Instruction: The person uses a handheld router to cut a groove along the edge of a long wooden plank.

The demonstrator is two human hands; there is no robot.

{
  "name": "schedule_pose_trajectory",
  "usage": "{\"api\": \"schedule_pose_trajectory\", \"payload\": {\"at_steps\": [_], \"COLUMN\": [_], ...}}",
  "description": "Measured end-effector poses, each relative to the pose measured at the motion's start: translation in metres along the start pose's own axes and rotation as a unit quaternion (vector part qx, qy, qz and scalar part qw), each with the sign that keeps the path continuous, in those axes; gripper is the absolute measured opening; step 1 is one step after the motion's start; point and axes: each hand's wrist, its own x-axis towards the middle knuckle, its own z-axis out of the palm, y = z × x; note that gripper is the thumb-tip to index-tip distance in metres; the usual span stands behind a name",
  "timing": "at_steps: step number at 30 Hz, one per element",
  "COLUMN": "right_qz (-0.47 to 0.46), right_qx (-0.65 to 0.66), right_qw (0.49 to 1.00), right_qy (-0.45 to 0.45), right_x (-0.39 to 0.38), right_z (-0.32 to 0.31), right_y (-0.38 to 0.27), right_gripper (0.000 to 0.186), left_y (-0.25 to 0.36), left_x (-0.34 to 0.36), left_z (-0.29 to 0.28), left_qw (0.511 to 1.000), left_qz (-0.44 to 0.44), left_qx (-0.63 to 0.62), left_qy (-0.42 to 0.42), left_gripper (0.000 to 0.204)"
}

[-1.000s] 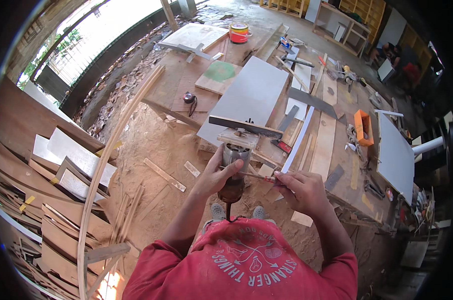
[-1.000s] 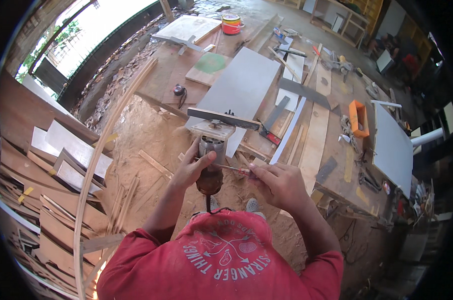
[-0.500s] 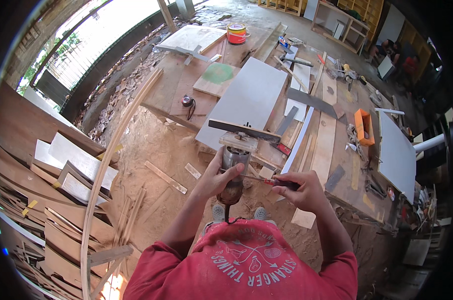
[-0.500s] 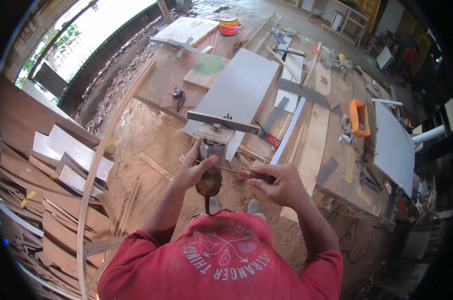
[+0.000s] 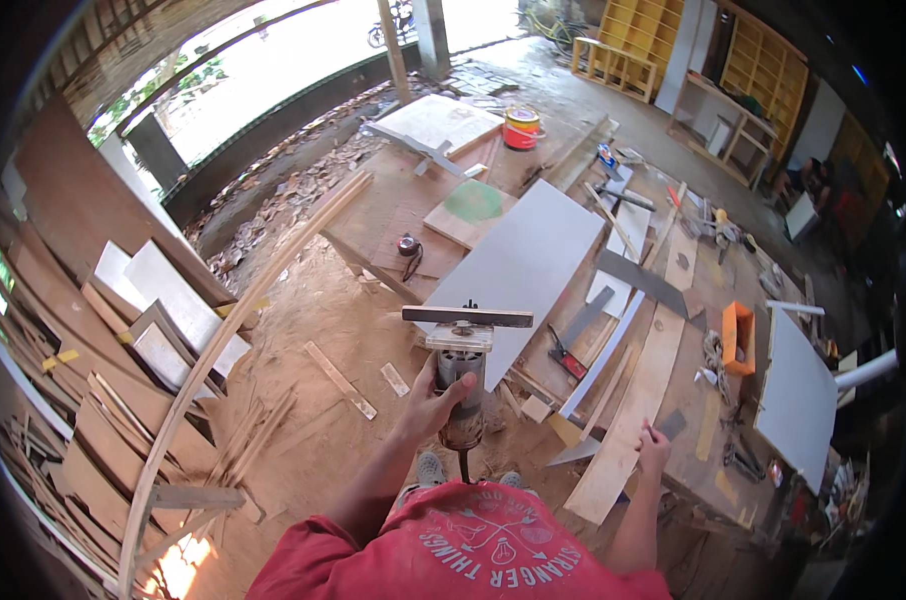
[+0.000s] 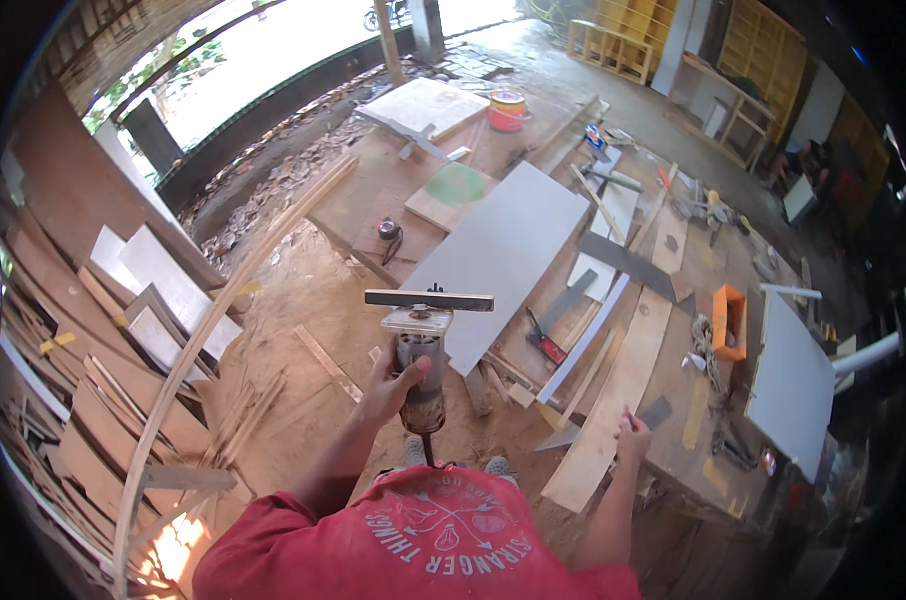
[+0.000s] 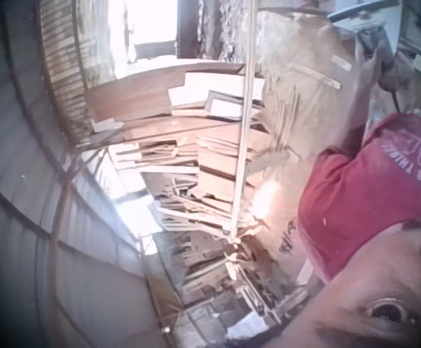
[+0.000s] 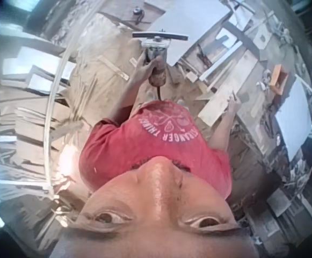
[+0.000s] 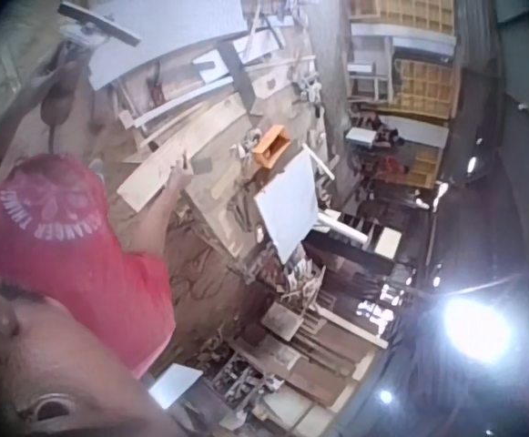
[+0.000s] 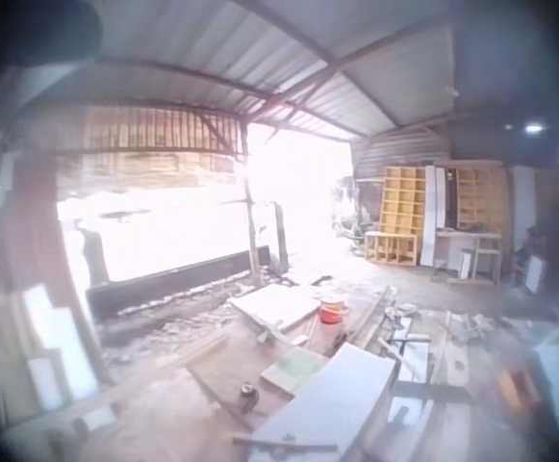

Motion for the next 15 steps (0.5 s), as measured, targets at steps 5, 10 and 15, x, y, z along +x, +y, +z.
{"api": "schedule_pose_trajectory", "payload": {"at_steps": [5,10,15], "right_qz": [-0.083,-0.138,-0.103], "right_qx": [-0.038,-0.006,0.180], "right_qw": [0.978,0.971,0.833], "right_qy": [0.189,0.195,-0.513], "right_x": [0.111,0.133,-0.014], "right_z": [-0.055,-0.010,0.060], "right_y": [0.079,0.022,-0.173], "right_gripper": [0.039,0.040,0.024], "left_y": [-0.016,-0.028,-0.036], "left_x": [0.002,-0.014,-0.045], "left_z": [0.016,0.025,0.026], "left_qw": [0.998,0.986,0.935], "left_qz": [0.033,0.055,0.054], "left_qx": [-0.032,-0.030,-0.153], "left_qy": [0.053,0.154,0.314], "left_gripper": [0.077,0.070,0.059]}}
